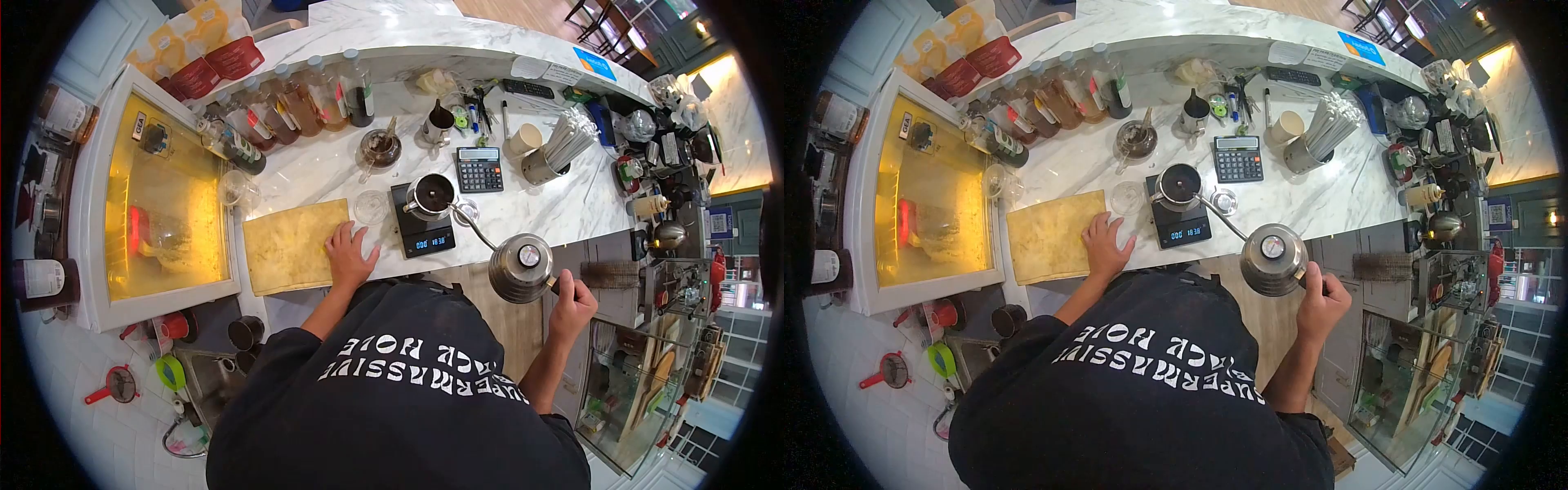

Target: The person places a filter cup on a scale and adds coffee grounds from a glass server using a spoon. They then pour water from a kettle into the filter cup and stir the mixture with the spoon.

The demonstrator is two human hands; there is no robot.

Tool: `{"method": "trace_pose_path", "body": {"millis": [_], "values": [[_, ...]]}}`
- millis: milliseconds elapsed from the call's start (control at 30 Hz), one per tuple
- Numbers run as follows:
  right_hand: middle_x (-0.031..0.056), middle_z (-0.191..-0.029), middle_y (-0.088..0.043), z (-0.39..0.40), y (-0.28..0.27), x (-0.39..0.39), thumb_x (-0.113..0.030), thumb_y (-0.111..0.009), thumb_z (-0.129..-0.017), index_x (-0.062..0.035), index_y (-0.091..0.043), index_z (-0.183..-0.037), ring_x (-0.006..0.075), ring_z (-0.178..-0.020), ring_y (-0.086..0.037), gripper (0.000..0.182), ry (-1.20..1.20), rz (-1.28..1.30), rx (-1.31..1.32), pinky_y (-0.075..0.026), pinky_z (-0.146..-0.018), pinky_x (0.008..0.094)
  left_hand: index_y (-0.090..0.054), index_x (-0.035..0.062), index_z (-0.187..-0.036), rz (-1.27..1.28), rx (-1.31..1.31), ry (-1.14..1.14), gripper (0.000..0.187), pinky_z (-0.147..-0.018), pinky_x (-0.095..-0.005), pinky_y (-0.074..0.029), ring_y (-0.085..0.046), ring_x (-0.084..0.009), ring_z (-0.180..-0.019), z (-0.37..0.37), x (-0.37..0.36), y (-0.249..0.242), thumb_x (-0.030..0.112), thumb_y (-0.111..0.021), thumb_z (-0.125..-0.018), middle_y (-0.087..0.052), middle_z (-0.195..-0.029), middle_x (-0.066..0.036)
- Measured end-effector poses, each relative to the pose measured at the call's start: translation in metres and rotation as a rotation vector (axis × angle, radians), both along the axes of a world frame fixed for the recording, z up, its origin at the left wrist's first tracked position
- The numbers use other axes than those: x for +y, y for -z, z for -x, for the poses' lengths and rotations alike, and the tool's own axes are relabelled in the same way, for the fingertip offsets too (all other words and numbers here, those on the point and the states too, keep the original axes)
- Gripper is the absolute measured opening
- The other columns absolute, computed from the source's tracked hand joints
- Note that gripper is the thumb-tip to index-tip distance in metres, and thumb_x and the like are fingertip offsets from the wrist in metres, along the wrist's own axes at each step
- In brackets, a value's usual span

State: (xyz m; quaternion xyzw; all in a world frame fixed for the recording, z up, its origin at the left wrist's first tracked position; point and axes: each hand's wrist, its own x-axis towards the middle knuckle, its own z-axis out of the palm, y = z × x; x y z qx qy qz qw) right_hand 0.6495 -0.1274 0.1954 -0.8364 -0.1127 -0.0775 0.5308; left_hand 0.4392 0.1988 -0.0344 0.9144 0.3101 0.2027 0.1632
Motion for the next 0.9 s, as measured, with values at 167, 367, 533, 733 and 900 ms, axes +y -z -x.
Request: {"method": "trace_pose_path", "body": {"millis": [167,367,533,733,900], "values": [[-0.0092,-0.062,-0.035,0.000,-0.002,0.000,-0.014,-0.074,-0.096,-0.0050,-0.041,-0.060,0.0037,-0.061,-0.029,0.050,0.009,-0.037,0.005,-0.019,-0.052,0.0282,-0.068,0.0113,-0.122,-0.008,-0.001,0.005,0.051,-0.107,-0.0518,-0.031,-0.043,-0.0341,-0.136,0.000,-0.001,0.001,0.039,-0.078,-0.080,-0.054,-0.137,-0.015],[-0.0086,-0.062,-0.037,0.001,-0.010,0.001,-0.015,-0.075,-0.096,-0.0039,-0.043,-0.060,0.0040,-0.061,-0.030,0.049,0.022,-0.042,-0.004,-0.020,-0.053,0.0274,-0.068,0.0113,-0.122,-0.005,0.014,0.004,0.052,-0.107,-0.0518,-0.032,-0.043,-0.0343,-0.135,-0.001,-0.001,0.000,0.039,-0.078,-0.080,-0.053,-0.136,-0.014],[-0.0079,-0.062,-0.039,0.002,-0.012,-0.004,-0.014,-0.075,-0.096,-0.0022,-0.046,-0.060,0.0041,-0.061,-0.032,0.048,0.025,-0.034,-0.014,-0.022,-0.053,0.0263,-0.067,0.0111,-0.123,-0.018,0.016,0.006,0.052,-0.107,-0.0519,-0.032,-0.043,-0.0343,-0.136,-0.001,-0.001,0.000,0.039,-0.078,-0.080,-0.053,-0.137,-0.014],[-0.0075,-0.062,-0.040,0.007,-0.015,-0.008,-0.013,-0.075,-0.096,-0.0010,-0.049,-0.061,0.0041,-0.061,-0.033,0.045,0.017,-0.037,-0.025,-0.024,-0.053,0.0260,-0.067,0.0113,-0.123,-0.013,0.030,0.007,0.052,-0.107,-0.0521,-0.031,-0.043,-0.0341,-0.136,0.000,-0.001,0.001,0.039,-0.078,-0.081,-0.053,-0.137,-0.014],[-0.0075,-0.062,-0.040,0.009,-0.012,-0.013,-0.014,-0.076,-0.095,-0.0011,-0.050,-0.062,0.0041,-0.061,-0.033,0.044,-0.003,-0.010,-0.017,-0.024,-0.053,0.0264,-0.067,0.0113,-0.123,-0.019,0.029,0.009,0.052,-0.107,-0.0521,-0.031,-0.043,-0.0340,-0.136,0.000,-0.001,0.001,0.039,-0.078,-0.081,-0.053,-0.137,-0.014]]}}
